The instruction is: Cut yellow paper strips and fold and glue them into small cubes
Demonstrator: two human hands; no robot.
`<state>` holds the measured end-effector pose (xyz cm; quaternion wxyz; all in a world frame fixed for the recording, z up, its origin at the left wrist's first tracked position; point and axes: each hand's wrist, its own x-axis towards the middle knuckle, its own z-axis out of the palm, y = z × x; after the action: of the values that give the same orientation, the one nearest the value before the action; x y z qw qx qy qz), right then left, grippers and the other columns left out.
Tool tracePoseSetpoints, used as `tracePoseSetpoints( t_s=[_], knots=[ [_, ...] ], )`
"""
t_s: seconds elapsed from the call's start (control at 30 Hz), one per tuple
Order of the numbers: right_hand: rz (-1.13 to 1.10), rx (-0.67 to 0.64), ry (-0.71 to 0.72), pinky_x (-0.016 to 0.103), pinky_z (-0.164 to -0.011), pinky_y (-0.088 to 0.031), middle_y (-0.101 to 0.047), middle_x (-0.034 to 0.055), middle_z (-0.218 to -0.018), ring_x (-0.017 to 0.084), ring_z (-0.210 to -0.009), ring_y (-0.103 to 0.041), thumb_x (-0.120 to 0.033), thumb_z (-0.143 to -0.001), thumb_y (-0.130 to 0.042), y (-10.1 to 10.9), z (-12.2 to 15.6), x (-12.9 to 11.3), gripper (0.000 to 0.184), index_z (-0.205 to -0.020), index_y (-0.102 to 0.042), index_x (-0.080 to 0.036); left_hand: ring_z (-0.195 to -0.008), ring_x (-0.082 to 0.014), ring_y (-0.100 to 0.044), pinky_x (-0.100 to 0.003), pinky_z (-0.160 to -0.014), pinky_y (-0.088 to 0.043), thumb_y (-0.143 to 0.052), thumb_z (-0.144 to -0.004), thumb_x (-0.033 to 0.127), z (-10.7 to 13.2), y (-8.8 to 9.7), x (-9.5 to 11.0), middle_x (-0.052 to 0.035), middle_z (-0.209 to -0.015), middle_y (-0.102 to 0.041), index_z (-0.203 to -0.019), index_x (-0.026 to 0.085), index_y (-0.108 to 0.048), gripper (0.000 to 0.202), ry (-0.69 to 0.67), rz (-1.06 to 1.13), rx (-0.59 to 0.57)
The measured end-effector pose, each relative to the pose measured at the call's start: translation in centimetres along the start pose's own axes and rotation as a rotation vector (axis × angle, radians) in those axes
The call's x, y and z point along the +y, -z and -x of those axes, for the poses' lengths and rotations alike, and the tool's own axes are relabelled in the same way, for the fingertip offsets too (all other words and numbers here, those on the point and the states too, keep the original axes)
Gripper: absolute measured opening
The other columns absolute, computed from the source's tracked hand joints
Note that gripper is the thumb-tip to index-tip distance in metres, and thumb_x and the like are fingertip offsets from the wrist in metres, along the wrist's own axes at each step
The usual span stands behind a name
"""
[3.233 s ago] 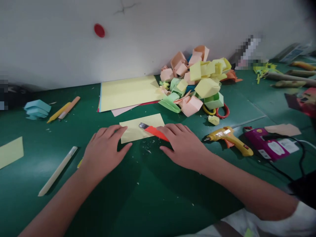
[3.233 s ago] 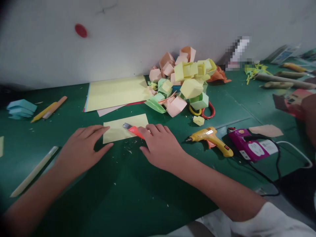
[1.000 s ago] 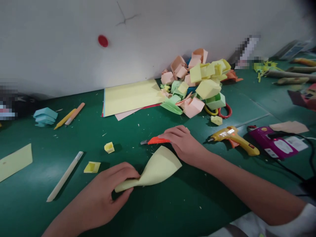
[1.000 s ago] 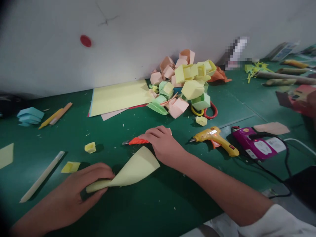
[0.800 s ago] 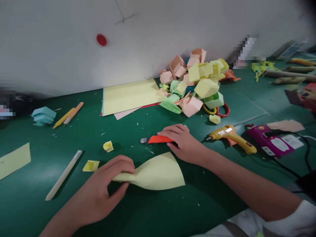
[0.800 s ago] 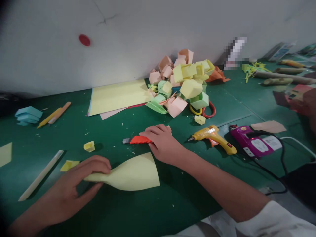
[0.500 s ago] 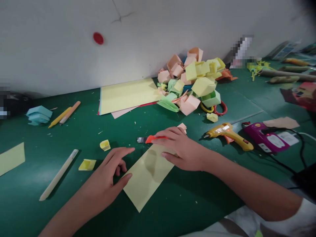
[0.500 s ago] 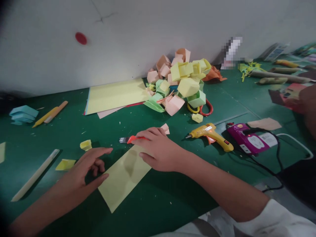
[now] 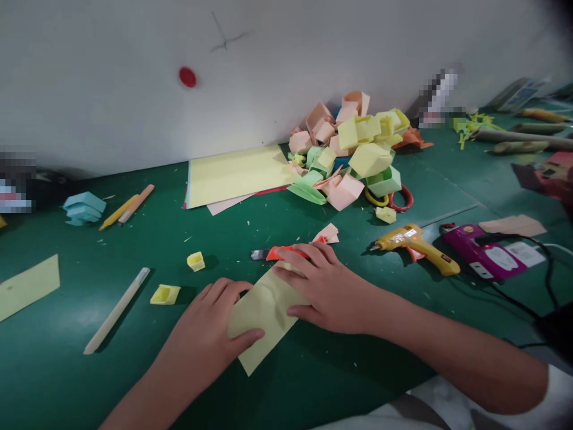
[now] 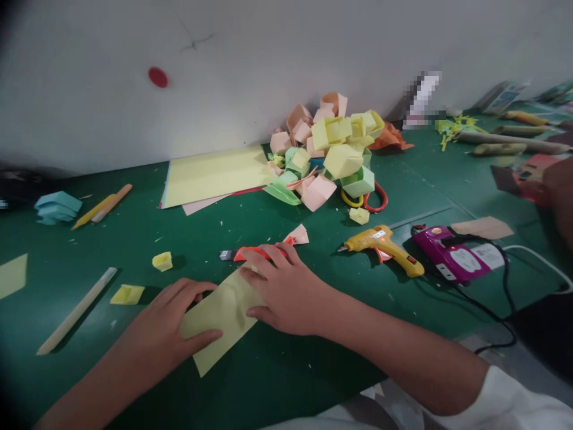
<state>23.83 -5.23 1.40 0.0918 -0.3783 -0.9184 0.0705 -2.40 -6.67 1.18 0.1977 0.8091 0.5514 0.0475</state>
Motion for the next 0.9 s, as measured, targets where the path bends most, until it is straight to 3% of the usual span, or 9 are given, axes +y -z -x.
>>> tracePoseSetpoints(
  t_s=[0.13, 0.2, 0.3, 0.47, 0.57, 0.67, 0.77, 0.87, 0.9],
  knots=[
    [-0.065, 0.002, 0.024, 0.058, -0.107, -0.035, -0.044, 0.0112, -0.153, 0.035, -0.131, -0.043, -0.046, -0.097, -0.051, 1.6, 0.0, 1.0, 0.047, -0.139, -0.053, -0.023, -0.084, -0.0241, -0.066, -0.031, -0.065, -0.05, -0.069, -0.08, 0.047, 0.1, 0.5, -0.4, -0.0042, -0.097, -0.066, -0.135, 0.025, -0.052, 0.062, 0.072, 0.048, -0.007],
    [-0.07, 0.043, -0.086, 0.053, -0.101, -0.042, -0.054, 0.011, -0.143, 0.032, -0.123, -0.051, -0.04, -0.097, -0.05, 2.6, 0.3, 2.6, 0.042, -0.135, -0.056, -0.023, -0.082, -0.0242, -0.068, -0.029, -0.06, -0.05, -0.068, -0.08, 0.046, 0.1, 0.8, -0.4, -0.0061, -0.101, -0.069, -0.135, 0.026, -0.052, 0.06, 0.087, 0.059, -0.008],
    [-0.036, 0.081, -0.309, 0.046, -0.087, -0.05, -0.064, 0.0108, -0.126, 0.03, -0.111, -0.058, -0.035, -0.095, -0.052, 3.5, 1.1, 5.5, 0.036, -0.128, -0.059, -0.022, -0.085, -0.0251, -0.07, -0.029, -0.058, -0.051, -0.065, -0.083, 0.041, 0.2, 1.4, -0.3, -0.008, -0.107, -0.071, -0.126, 0.027, -0.058, 0.046, 0.098, 0.085, -0.042],
    [0.017, -0.016, -0.321, 0.042, -0.084, -0.05, -0.061, 0.0099, -0.128, 0.031, -0.113, -0.057, -0.025, -0.087, -0.061, 3.2, 1.8, 8.3, 0.048, -0.135, -0.058, -0.027, -0.083, -0.0246, -0.071, -0.028, -0.059, -0.052, -0.059, -0.087, 0.036, 0.1, 2.3, 0.0, -0.0067, -0.101, -0.073, -0.108, 0.026, -0.065, 0.024, 0.081, 0.099, -0.096],
    [-0.087, -0.055, -0.361, 0.033, -0.077, -0.049, -0.065, 0.0066, -0.112, 0.021, -0.093, -0.063, -0.022, -0.093, -0.052, 2.9, 1.5, 8.5, 0.028, -0.115, -0.069, -0.027, -0.086, -0.0255, -0.07, -0.03, -0.063, -0.052, -0.058, -0.088, 0.04, -0.1, 2.5, -0.2, -0.0074, -0.104, -0.072, -0.108, 0.025, -0.067, 0.026, 0.059, 0.104, -0.108],
    [-0.068, -0.029, -0.41, 0.028, -0.067, -0.043, -0.068, 0.004, -0.103, 0.018, -0.086, -0.064, -0.023, -0.092, -0.053, 3.4, 1.3, 8.7, 0.02, -0.095, -0.072, -0.025, -0.093, -0.0275, -0.069, -0.031, -0.068, -0.053, -0.056, -0.089, 0.045, -0.3, 2.3, -0.7, -0.0087, -0.11, -0.071, -0.111, 0.025, -0.067, 0.032, 0.083, 0.103, -0.154],
    [0.003, 0.191, -0.538, 0.027, -0.063, -0.04, -0.07, 0.0031, -0.099, 0.019, -0.083, -0.063, -0.034, -0.091, -0.058, 4.6, 1.8, 9.4, 0.016, -0.092, -0.071, -0.025, -0.1, -0.0286, -0.067, -0.033, -0.073, -0.052, -0.055, -0.089, 0.049, -0.5, 2.0, -0.9, -0.0083, -0.115, -0.069, -0.113, 0.025, -0.066, 0.035, 0.118, 0.092, -0.204],
    [0.02, 0.685, -0.757, 0.031, -0.062, -0.041, -0.068, 0.0055, -0.085, 0.019, -0.068, -0.058, -0.044, -0.09, -0.06, 6.1, 2.9, 10.5, 0.025, -0.088, -0.067, -0.021, -0.102, -0.0282, -0.065, -0.034, -0.078, -0.051, -0.055, -0.089, 0.048, -0.7, 1.9, -0.8, -0.0061, -0.114, -0.069, -0.111, 0.026, -0.065, 0.033, 0.088, 0.091, -0.201],
    [0.038, 0.792, -0.799, 0.033, -0.061, -0.041, -0.064, 0.0055, -0.078, 0.019, -0.065, -0.055, -0.045, -0.092, -0.056, 6.6, 3.3, 10.9, 0.027, -0.086, -0.064, -0.02, -0.1, -0.0275, -0.065, -0.033, -0.077, -0.05, -0.055, -0.089, 0.047, -0.8, 1.8, -0.7, -0.0053, -0.111, -0.069, -0.109, 0.026, -0.066, 0.031, 0.072, 0.096, -0.195]
  ],
)
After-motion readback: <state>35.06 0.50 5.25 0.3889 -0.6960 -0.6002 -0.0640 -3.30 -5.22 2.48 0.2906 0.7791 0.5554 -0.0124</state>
